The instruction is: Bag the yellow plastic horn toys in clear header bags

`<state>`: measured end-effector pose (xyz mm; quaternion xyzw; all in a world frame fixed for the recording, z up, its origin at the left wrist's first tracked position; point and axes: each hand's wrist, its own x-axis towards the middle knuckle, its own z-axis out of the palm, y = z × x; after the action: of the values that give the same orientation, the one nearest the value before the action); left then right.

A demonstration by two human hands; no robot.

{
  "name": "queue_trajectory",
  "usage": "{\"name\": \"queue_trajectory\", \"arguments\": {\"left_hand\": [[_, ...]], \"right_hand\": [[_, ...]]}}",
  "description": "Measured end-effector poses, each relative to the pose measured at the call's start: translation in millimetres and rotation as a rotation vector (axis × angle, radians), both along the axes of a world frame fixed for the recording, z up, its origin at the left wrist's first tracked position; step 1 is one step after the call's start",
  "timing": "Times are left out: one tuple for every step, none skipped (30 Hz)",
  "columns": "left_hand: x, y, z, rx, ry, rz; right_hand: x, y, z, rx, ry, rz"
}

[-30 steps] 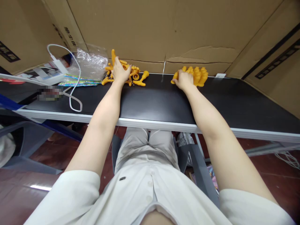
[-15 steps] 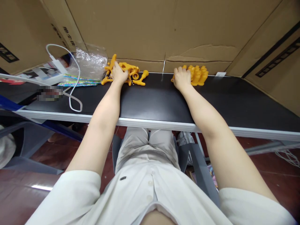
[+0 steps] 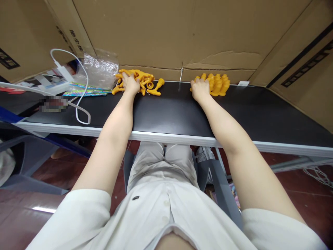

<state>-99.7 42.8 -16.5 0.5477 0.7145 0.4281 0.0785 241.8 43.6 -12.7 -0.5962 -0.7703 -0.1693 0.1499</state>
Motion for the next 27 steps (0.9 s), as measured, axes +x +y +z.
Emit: {"name": "queue_trajectory", "arguments": {"left_hand": [[0.7,-0.6,-0.5,0.008,-0.005,-0.006],[1.5,-1.2,-0.6,0.015,-0.013,-0.024],[2.5,-1.9,-0.3,0.020,-0.024,-0.047],[3.5,-2.7,0.5,0.024,-0.033,-0.076],[4.6,-3.4,1.5,0.022,-0.035,-0.103],[5.8,-4.2,2.8,0.015,-0.030,-0.122],[7.1,-4.9,4.1,0.005,-0.018,-0.129],[8.2,-5.6,5.4,-0.005,-0.004,-0.122],[9.2,-6.1,6.4,-0.014,0.009,-0.108],[10.0,-6.5,7.1,-0.017,0.017,-0.092],[10.4,-6.5,7.5,-0.014,0.017,-0.078],[10.5,-6.1,7.5,-0.009,0.011,-0.073],[10.1,-5.2,7.0,-0.003,0.000,-0.071],[9.4,-3.8,6.1,0.002,-0.012,-0.073],[8.3,-1.9,4.8,0.005,-0.023,-0.077],[6.9,0.6,3.3,0.010,-0.033,-0.082],[5.4,3.6,1.6,0.018,-0.042,-0.091],[3.8,6.8,-0.2,0.031,-0.049,-0.105],[2.3,10.2,-2.0,0.047,-0.056,-0.125],[1.0,13.5,-3.6,0.063,-0.062,-0.149],[0.0,16.5,-5.0,0.075,-0.066,-0.172],[-0.7,19.0,-6.2,0.081,-0.067,-0.189],[-1.2,20.9,-7.1,0.082,-0.067,-0.202],[-1.3,22.1,-7.9,0.082,-0.068,-0.209],[-1.1,22.6,-8.5,0.084,-0.068,-0.213],[-0.7,22.4,-8.9,0.089,-0.070,-0.217],[0.0,21.6,-9.1,0.095,-0.071,-0.225]], "right_hand": [[0.2,0.3,-0.4,-0.007,-0.006,-0.002],[0.1,-0.3,-0.3,-0.014,-0.013,-0.004],[-0.5,-1.7,0.3,-0.022,-0.018,-0.001],[-1.4,-3.7,1.2,-0.025,-0.018,0.008],[-2.9,-6.2,2.5,-0.023,-0.015,0.028],[-5.0,-9.0,4.2,-0.020,-0.013,0.057],[-7.9,-12.2,6.3,-0.020,-0.018,0.091],[-11.7,-15.7,8.7,-0.023,-0.031,0.126],[-16.7,-19.2,11.4,-0.034,-0.052,0.159],[-22.8,-22.8,14.4,-0.049,-0.081,0.191],[-30.0,-26.1,17.6,-0.069,-0.115,0.222],[-38.1,-28.9,20.7,-0.090,-0.149,0.252],[-47.0,-30.8,23.8,-0.111,-0.182,0.281],[-56.3,-31.5,26.5,-0.132,-0.212,0.307],[-65.5,-31.0,28.9,-0.153,-0.237,0.330],[-74.5,-29.2,30.7,-0.170,-0.256,0.346],[-82.8,-26.4,32.0,-0.181,-0.269,0.357],[-90.4,-22.7,32.6,-0.186,-0.276,0.364],[-97.1,-18.7,32.6,-0.185,-0.279,0.374],[-103.1,-14.7,31.9,-0.181,-0.280,0.385],[-108.3,-11.1,30.8,-0.179,-0.281,0.395],[-112.9,-8.1,29.3,-0.182,-0.284,0.402],[-116.9,-5.8,27.6,-0.189,-0.288,0.402],[-120.3,-4.3,25.8,-0.199,-0.291,0.394],[-123.1,-3.5,24.0,-0.205,-0.295,0.382],[-125.2,-3.0,22.3,-0.205,-0.299,0.373],[-126.5,-2.8,20.8,-0.201,-0.305,0.370]]}}
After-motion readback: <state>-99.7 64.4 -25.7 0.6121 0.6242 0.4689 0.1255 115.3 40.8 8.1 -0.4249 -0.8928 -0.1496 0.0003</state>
